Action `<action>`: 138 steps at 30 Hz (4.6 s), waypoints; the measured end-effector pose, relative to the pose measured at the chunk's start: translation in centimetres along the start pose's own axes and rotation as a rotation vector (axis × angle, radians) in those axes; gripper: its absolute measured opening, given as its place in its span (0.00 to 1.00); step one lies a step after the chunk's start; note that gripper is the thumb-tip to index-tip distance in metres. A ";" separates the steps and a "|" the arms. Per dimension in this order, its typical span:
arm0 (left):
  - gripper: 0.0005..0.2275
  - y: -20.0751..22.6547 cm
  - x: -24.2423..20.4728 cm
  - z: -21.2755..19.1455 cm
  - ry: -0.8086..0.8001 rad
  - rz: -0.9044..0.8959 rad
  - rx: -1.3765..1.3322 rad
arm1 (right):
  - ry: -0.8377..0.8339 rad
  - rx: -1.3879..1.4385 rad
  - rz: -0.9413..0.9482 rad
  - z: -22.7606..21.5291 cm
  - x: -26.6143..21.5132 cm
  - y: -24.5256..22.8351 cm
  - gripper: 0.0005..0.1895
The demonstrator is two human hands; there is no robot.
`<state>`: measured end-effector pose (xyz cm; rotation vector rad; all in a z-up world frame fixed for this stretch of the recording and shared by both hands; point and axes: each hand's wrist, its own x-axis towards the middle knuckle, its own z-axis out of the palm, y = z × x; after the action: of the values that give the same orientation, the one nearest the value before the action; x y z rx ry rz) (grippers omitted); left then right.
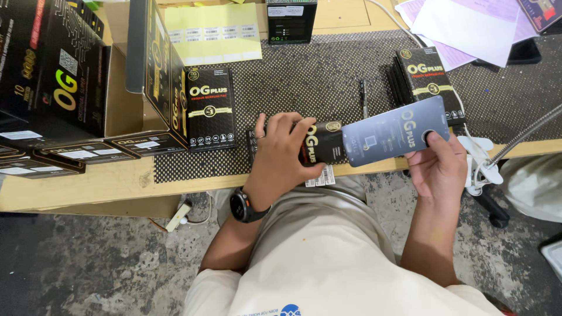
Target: The person repeatedly picks up small black boxes labeled OG PLUS, opens them, and applies white labels to the back using a pen. They handle each box one at a time, peel off the label backing, and place the labeled boxes into a stack on the right side of the table.
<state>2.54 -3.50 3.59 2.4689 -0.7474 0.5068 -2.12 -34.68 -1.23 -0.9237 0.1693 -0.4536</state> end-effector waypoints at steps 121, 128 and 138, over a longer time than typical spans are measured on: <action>0.28 -0.7 -3.6 -2.4 -0.017 0.520 -0.018 | -0.838 -0.607 0.062 1.4 -3.0 0.4 0.10; 0.35 -3.8 -3.7 -2.9 -0.081 0.356 -0.074 | -0.458 -0.474 0.200 -4.1 -0.8 -2.1 0.09; 0.32 -3.7 -3.1 0.2 0.118 0.040 -0.054 | -0.210 -0.148 0.073 -2.6 0.1 -3.2 0.12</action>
<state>2.40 0.26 0.60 2.3553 -0.7537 0.6328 -3.87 -38.29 -0.22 -1.1000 0.0452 -0.2766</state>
